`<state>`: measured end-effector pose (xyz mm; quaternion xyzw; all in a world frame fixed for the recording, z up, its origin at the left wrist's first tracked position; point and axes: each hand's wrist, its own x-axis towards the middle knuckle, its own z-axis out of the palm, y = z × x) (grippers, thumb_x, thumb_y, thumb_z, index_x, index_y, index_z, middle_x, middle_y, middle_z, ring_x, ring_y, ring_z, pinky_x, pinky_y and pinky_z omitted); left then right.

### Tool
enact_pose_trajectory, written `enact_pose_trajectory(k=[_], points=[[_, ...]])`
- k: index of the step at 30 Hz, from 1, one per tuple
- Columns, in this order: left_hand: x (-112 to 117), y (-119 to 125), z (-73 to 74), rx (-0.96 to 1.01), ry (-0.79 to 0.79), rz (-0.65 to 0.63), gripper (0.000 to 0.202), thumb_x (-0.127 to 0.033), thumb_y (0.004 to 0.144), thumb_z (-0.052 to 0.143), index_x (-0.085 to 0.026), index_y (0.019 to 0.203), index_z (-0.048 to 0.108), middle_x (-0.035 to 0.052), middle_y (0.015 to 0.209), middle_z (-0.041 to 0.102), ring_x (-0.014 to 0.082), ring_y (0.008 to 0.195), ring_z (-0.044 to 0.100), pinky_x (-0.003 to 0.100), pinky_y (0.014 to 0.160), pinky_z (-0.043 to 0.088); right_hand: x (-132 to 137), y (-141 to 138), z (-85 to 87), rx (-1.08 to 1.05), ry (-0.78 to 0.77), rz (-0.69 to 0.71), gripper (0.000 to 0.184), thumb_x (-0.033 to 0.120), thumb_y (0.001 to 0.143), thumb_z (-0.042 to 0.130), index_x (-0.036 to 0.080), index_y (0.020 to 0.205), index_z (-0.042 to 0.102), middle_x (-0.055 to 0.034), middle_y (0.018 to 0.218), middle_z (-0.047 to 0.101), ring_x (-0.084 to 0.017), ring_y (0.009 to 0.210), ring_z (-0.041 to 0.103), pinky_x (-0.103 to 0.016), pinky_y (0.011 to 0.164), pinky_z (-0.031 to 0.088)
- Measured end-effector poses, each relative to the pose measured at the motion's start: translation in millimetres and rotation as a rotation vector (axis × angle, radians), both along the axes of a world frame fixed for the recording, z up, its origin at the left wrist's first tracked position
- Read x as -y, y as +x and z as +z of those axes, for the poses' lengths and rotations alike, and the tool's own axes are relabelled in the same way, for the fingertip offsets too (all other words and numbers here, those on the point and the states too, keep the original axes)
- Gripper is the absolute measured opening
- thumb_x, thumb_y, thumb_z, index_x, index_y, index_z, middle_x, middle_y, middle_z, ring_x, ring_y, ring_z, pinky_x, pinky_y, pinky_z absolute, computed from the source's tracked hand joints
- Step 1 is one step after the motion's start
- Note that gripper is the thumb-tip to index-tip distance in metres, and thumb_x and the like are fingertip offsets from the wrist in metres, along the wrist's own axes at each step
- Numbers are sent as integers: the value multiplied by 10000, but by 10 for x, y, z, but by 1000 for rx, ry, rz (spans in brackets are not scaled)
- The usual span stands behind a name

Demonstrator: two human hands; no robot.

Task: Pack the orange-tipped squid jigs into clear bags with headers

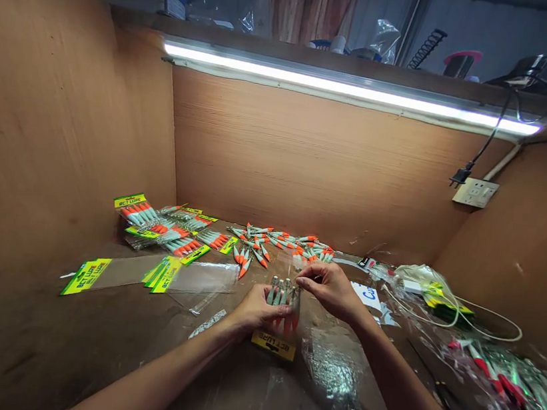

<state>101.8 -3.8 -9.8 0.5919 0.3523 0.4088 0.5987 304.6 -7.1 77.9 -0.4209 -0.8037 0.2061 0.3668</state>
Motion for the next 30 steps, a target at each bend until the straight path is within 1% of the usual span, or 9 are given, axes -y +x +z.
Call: enact_pose_trajectory(k=[6,10,12,16,19,21,24,27,30], points=[[-7,-19,25,-3,21,-8,446,-486,601,883,-104,745,705,19,635,660,108,524,530,210,521,345,15,84,67,-32,23,7,187,304,893,627,184,806,740,-18,786,701,-159,739,607,-252,682,435],[2,-15,-3,-12,6,9,459,-481,600,887,-104,798,715,31,678,697,124,537,575,209,524,379,8,155,83,-17,-62,76,222,355,912,605,198,934,759,-30,863,723,-166,767,623,-254,674,448],[3,-9,-7,-11,2,13,478,-472,596,892,-100,846,726,47,722,722,145,572,614,220,549,418,-6,177,72,-18,-95,66,213,351,891,633,199,950,770,-39,887,743,-180,784,648,-266,695,468],[-5,9,15,18,15,-62,562,-432,576,914,-104,994,733,95,922,760,215,787,697,269,717,505,-10,192,73,-139,-16,-26,202,347,876,652,204,923,786,-56,908,769,-206,817,690,-293,734,507],[-33,12,1,40,24,-139,632,-422,579,917,-121,1095,711,122,1064,746,271,954,700,326,842,517,23,211,137,-165,49,-47,195,340,877,650,219,933,792,-59,945,777,-214,841,707,-299,744,524],[-63,4,-34,35,28,-155,605,-428,601,905,-117,1083,714,131,1049,748,284,960,701,343,840,522,46,235,190,-116,58,-44,178,327,866,661,229,915,801,-57,933,782,-215,838,714,-301,752,529],[-105,-14,-86,10,54,-133,514,-430,654,877,-107,1027,734,133,992,754,268,915,704,340,823,522,62,263,241,-121,58,-42,201,321,876,643,238,973,798,-58,960,782,-218,871,718,-302,777,533],[-117,-11,-100,8,91,-112,489,-424,707,846,-120,1071,726,135,1050,741,256,966,691,351,892,505,60,251,237,-130,26,-58,197,329,860,653,224,930,805,-63,945,784,-223,856,715,-310,774,532],[-87,31,-80,78,130,-172,709,-344,630,908,-177,1262,634,137,1261,665,282,1165,621,377,1013,459,70,190,208,-160,-62,-84,201,346,827,677,200,881,804,-69,894,784,-226,804,705,-319,728,530]])
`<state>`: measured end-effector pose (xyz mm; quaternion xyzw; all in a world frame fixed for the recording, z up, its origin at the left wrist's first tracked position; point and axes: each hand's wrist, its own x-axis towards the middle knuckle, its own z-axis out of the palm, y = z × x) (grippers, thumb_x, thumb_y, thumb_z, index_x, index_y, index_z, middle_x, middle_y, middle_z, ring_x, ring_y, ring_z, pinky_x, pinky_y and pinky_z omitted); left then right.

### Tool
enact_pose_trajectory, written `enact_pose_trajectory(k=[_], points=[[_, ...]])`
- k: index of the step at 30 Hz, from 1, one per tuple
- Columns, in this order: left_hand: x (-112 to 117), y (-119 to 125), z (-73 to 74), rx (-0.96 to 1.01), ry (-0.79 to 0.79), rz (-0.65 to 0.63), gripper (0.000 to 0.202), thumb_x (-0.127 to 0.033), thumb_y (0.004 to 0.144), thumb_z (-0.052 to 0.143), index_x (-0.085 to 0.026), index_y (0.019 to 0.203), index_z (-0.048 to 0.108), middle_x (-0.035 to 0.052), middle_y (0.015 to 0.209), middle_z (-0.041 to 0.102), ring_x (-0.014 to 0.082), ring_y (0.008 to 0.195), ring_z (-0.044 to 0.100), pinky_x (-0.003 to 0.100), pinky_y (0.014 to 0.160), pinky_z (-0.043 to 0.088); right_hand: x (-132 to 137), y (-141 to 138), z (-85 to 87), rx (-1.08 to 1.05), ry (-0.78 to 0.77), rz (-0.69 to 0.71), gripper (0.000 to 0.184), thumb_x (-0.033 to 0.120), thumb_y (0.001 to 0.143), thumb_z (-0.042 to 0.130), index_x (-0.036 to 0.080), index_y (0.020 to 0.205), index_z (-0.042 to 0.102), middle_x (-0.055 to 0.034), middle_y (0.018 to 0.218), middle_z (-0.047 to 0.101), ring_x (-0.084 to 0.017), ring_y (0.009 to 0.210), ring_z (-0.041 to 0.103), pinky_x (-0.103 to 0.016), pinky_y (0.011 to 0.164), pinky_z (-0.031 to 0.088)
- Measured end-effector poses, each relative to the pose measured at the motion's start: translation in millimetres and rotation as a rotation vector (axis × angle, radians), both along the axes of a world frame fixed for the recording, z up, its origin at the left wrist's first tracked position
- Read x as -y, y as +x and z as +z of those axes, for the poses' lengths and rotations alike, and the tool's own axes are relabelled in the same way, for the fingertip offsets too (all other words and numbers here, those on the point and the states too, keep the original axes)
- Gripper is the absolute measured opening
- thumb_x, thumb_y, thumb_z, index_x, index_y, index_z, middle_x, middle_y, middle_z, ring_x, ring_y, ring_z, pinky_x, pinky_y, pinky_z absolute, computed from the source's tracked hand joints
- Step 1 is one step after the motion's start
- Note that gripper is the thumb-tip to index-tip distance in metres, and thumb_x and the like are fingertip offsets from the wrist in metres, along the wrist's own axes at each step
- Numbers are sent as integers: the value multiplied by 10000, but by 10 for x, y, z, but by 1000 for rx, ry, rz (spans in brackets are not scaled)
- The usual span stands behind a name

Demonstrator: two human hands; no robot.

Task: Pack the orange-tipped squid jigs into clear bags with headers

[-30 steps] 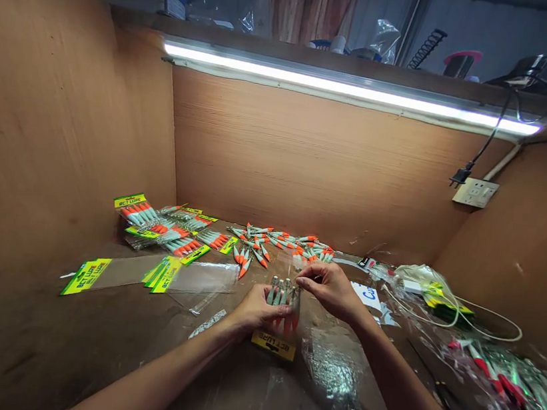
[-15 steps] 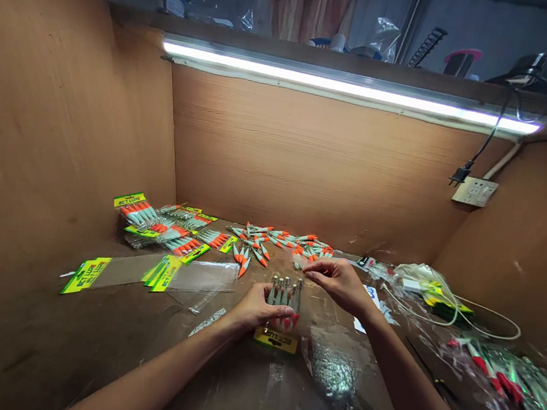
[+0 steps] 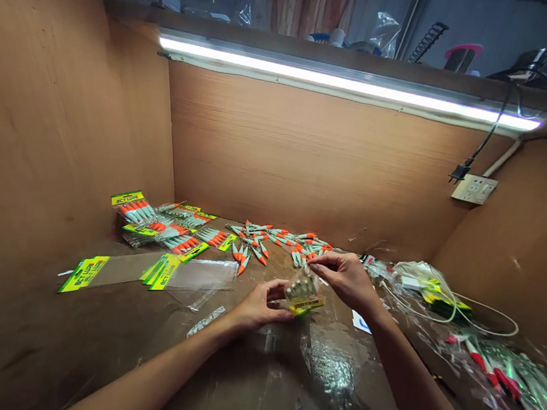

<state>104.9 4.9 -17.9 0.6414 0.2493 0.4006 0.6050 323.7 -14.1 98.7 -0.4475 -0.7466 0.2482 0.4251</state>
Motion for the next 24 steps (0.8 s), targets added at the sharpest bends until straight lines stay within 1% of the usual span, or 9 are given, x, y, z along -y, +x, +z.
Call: enact_pose_trajectory(k=[3,7,9,11,13,15,18,20,24], points=[[62,66,27,101,24,-41,894,-286,555,951,-204,1354,558,145,1358,600,300,1263,555,395,1067,423,23,-79,-28,-96,-89,5,244,382,798,703,182,902,796,-76,883,779,-227,789,688,-333,704,527],[122,122,31,60,4,56,666,-424,624,903,-152,1186,672,128,1137,718,277,1031,675,350,912,506,5,-136,-82,-230,-196,44,305,415,751,750,157,910,783,-75,848,754,-189,717,638,-322,678,512],[108,112,11,13,7,128,521,-496,690,843,-121,1033,729,111,1001,749,241,887,691,310,815,514,-35,-129,-137,-314,-219,59,328,427,755,750,141,916,762,-63,805,722,-157,672,604,-301,666,498],[62,74,-10,-9,5,200,483,-535,723,802,-103,934,744,100,903,753,205,772,677,277,728,502,-83,-107,-216,-379,-213,36,370,458,770,733,140,960,717,-48,820,689,-132,648,576,-273,636,482],[1,18,-16,-17,-1,258,494,-552,733,785,-98,923,742,89,849,748,178,693,654,253,656,480,-124,-93,-321,-344,-253,17,437,494,779,713,160,1056,661,-48,911,672,-127,654,566,-242,570,451],[-51,-42,2,-25,0,298,503,-552,732,783,-98,945,739,79,829,743,165,660,637,239,617,462,-153,-109,-446,-214,-339,70,459,483,768,715,173,1097,637,-53,973,666,-133,680,567,-219,528,414],[-90,-105,40,-44,12,315,482,-515,690,824,-96,915,744,70,821,739,169,678,632,234,623,458,-197,-205,-654,-102,-365,152,275,357,719,716,150,893,665,-17,817,655,-134,672,549,-216,561,405],[-100,-118,43,-51,12,313,488,-489,651,854,-101,925,745,67,841,739,185,717,643,243,651,473,-237,-290,-788,-121,-326,120,153,273,676,674,150,756,632,9,715,622,-132,649,531,-222,588,408],[-112,-103,-11,-50,-12,321,498,-498,662,840,-109,954,735,72,895,735,213,807,659,264,710,495,-300,-408,-985,-159,-307,48,112,221,662,576,155,741,620,5,714,629,-145,665,538,-227,594,412]])
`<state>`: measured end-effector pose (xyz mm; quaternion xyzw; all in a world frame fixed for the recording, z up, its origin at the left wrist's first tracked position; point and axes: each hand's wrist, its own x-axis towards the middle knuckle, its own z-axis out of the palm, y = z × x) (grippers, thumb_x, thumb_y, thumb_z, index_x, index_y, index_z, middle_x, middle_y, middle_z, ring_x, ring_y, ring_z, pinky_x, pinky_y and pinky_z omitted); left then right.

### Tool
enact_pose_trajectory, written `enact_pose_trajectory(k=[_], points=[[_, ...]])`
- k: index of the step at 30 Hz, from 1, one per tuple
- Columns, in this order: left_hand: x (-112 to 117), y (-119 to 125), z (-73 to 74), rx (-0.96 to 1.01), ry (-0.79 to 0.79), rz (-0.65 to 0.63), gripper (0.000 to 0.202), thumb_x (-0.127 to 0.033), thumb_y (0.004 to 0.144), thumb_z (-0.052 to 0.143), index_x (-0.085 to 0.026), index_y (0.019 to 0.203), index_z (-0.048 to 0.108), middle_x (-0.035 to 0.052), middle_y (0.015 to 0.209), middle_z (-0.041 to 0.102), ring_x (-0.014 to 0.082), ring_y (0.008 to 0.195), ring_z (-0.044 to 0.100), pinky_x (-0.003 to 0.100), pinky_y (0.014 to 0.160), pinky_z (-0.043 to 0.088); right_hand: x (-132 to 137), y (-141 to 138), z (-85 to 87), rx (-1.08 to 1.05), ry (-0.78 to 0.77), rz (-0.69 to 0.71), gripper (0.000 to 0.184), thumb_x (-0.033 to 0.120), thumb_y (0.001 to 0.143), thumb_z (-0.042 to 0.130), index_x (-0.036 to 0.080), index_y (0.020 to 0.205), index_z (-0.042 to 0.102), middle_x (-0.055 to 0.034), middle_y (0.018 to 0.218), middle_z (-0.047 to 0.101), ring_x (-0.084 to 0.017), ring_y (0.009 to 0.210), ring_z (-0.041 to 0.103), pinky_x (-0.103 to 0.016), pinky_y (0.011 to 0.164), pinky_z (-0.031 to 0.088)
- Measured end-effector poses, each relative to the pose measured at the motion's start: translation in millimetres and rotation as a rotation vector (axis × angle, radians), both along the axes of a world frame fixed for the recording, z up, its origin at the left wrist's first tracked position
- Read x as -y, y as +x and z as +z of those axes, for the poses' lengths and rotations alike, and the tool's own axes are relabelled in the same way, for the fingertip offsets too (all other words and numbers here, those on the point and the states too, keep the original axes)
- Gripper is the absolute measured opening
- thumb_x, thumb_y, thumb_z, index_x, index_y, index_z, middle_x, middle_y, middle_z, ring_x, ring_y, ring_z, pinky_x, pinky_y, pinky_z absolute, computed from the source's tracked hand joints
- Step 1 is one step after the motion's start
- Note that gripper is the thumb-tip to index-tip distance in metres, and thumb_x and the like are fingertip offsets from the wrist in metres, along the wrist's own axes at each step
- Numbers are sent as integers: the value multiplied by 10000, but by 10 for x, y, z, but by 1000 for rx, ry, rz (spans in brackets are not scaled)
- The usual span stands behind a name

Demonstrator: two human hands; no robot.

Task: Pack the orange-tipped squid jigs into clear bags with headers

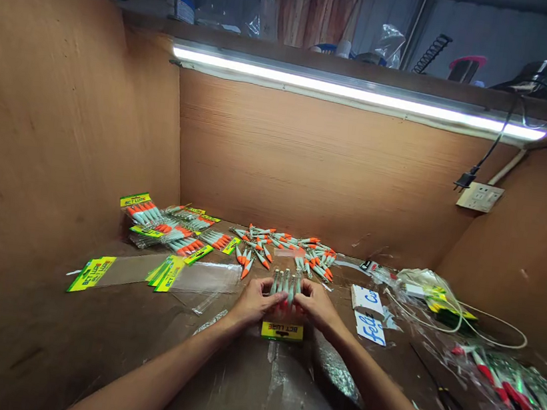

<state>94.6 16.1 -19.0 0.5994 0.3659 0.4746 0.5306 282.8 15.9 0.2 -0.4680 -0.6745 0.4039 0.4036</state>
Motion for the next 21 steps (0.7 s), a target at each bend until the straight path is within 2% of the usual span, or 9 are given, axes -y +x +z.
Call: enact_pose_trajectory(k=[3,7,10,12,14,17,18,21], points=[[-4,16,-47,17,-29,23,518,-556,682,803,-117,942,712,59,866,724,194,758,655,258,681,491,6,-37,-63,-17,-14,-2,126,223,683,580,158,776,633,1,731,646,-141,664,553,-226,602,426],[9,23,-64,22,-65,3,542,-562,610,845,-122,881,679,22,752,690,144,626,613,226,603,461,59,-47,-71,-35,-91,55,190,323,690,680,168,786,623,6,693,648,-138,598,572,-227,545,444],[30,18,-44,9,-98,-22,529,-580,615,836,-126,818,658,8,650,655,126,522,574,221,527,429,87,5,-9,-44,-185,119,292,434,703,727,172,777,620,8,660,645,-138,573,586,-232,539,455],[42,13,-24,1,-119,-29,524,-607,645,804,-130,796,648,12,613,645,126,477,559,222,485,401,96,75,97,13,-222,197,326,472,720,727,164,801,655,-8,683,663,-142,586,589,-244,560,463],[50,8,-3,-9,-131,-33,517,-609,655,796,-130,777,645,15,592,641,123,448,540,218,457,367,113,156,260,113,-98,172,304,449,758,702,156,841,691,-35,750,685,-149,619,587,-255,575,460],[66,5,28,-31,-131,-52,492,-581,652,811,-124,742,652,9,577,631,106,437,507,211,452,330,182,249,537,191,290,-59,186,320,840,611,170,906,699,-45,825,689,-149,664,572,-258,607,443],[75,4,41,-40,-125,-64,482,-566,645,823,-123,726,653,6,575,628,101,445,500,208,460,325,214,267,615,201,381,-82,176,265,857,572,179,944,698,-43,852,692,-147,677,572,-258,624,442],[108,5,89,-73,-106,-108,461,-530,622,852,-119,685,654,3,584,626,96,480,497,205,487,322,296,300,760,263,474,41,319,126,848,485,213,1076,691,-35,940,706,-141,715,594,-257,670,449]])
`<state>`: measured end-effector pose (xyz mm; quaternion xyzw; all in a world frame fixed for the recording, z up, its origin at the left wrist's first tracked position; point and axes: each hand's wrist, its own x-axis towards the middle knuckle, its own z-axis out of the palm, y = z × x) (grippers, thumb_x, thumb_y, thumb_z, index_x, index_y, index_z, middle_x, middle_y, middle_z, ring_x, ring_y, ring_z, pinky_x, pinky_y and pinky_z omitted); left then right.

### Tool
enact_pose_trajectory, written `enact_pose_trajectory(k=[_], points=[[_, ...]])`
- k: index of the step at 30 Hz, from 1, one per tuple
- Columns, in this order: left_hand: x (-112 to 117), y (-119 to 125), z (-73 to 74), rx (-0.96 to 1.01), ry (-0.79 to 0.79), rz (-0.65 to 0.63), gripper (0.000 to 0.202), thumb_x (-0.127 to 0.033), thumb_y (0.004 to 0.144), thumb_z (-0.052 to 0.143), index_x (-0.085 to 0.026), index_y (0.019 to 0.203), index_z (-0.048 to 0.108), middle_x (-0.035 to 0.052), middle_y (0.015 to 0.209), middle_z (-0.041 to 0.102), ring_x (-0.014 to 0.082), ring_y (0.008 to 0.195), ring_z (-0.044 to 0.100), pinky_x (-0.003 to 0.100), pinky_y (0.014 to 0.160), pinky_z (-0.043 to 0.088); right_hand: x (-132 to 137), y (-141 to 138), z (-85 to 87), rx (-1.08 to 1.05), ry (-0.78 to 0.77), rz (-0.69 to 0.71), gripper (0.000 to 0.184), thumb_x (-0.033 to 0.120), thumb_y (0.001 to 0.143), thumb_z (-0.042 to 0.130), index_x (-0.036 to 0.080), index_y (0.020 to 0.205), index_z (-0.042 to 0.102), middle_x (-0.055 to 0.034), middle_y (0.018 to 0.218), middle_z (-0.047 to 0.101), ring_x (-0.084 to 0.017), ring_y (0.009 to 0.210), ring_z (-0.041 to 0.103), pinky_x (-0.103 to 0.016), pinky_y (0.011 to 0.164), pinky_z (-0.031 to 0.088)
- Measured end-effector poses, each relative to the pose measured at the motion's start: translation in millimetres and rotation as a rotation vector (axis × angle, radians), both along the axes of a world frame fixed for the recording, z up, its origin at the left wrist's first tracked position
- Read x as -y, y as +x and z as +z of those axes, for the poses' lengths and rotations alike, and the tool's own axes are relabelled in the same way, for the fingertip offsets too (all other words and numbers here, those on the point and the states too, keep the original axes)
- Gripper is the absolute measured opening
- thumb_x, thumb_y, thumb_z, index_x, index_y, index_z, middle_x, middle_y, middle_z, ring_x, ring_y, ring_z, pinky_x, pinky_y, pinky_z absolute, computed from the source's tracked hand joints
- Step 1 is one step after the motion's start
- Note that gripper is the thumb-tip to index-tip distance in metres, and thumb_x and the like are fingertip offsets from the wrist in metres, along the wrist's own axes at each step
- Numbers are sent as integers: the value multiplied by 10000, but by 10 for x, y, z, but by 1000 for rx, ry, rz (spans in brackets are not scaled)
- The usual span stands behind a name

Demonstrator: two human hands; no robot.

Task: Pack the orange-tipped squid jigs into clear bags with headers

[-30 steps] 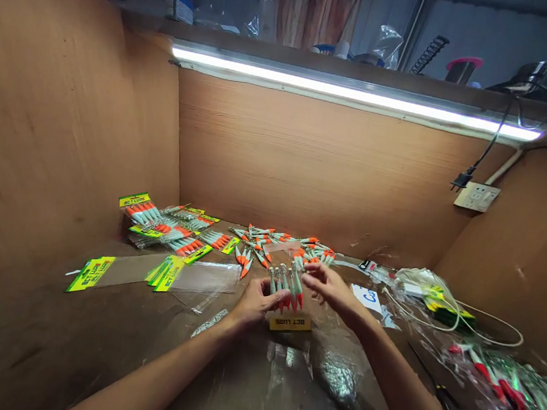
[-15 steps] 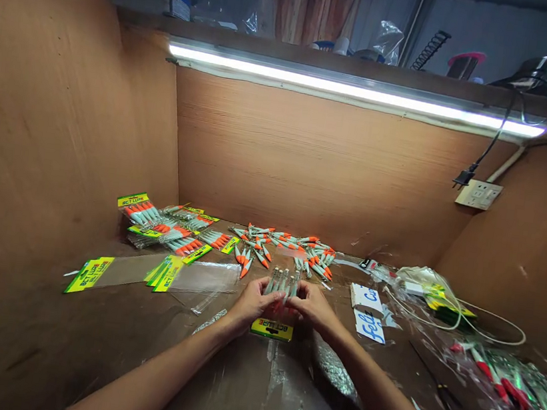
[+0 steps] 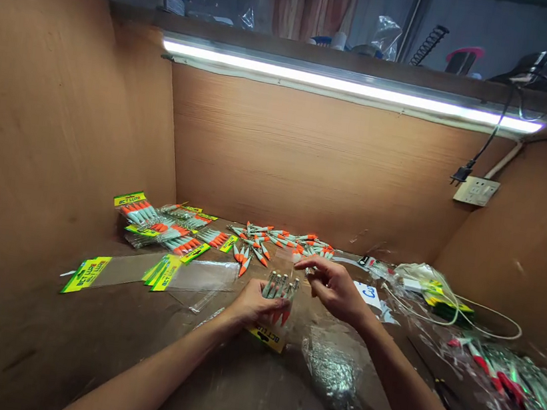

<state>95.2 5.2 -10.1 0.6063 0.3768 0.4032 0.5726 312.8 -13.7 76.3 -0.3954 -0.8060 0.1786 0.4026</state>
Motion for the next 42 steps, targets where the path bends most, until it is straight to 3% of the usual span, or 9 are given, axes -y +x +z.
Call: enact_pose_trajectory(k=[6,12,18,22,26,30,33,38,42], points=[[35,4,54,-59,6,-46,463,-545,614,847,-128,700,666,5,606,638,104,494,513,208,491,339,6,83,39,203,12,108,449,-6,743,436,221,983,740,-32,952,709,-147,820,624,-247,722,447],[42,4,61,-108,40,-47,460,-538,639,835,-119,729,670,-7,596,616,90,487,481,198,475,303,-6,93,10,285,66,68,427,-4,739,475,208,1008,729,-29,865,658,-138,740,571,-245,695,427],[91,-2,51,-208,35,-160,480,-596,753,711,-117,750,674,60,635,668,145,493,563,238,475,387,-41,101,-31,267,22,84,349,25,753,491,201,909,749,-34,860,690,-150,768,606,-246,722,445],[27,-75,18,-342,86,-164,501,-531,669,793,-119,938,696,41,717,675,175,591,605,252,530,437,-56,164,-236,272,-200,134,308,84,777,522,188,947,757,-23,840,733,-163,735,634,-241,673,459],[-37,-167,62,-487,209,-82,845,-349,550,884,-170,1312,564,65,981,679,275,927,630,354,790,504,-11,240,-583,308,-440,203,261,156,803,562,170,968,764,-24,882,765,-189,786,676,-249,698,474],[96,-250,120,-676,466,-46,623,-327,703,808,-245,1281,590,84,1250,606,303,1196,530,427,1038,404,12,297,-822,225,-433,95,252,210,842,561,183,995,759,-28,939,762,-197,833,673,-266,741,464],[303,-303,81,-849,691,-171,433,-387,912,619,-290,1331,565,68,1393,551,262,1268,523,398,1084,399,9,324,-887,218,-378,24,230,234,853,578,197,986,763,-35,938,746,-190,814,649,-270,724,445],[523,-354,-74,-1023,721,-328,714,-583,959,465,-323,1564,187,47,1641,184,303,1497,200,481,1198,240,39,366,-928,217,-362,60,153,231,856,608,198,902,750,-28,882,693,-161,757,605,-260,699,436],[539,-340,-124,-1081,706,-354,847,-700,920,406,-314,1576,34,50,1651,48,323,1513,80,529,1204,177,27,386,-967,160,-341,109,124,201,851,623,205,869,745,-35,963,684,-174,869,623,-281,806,456]])
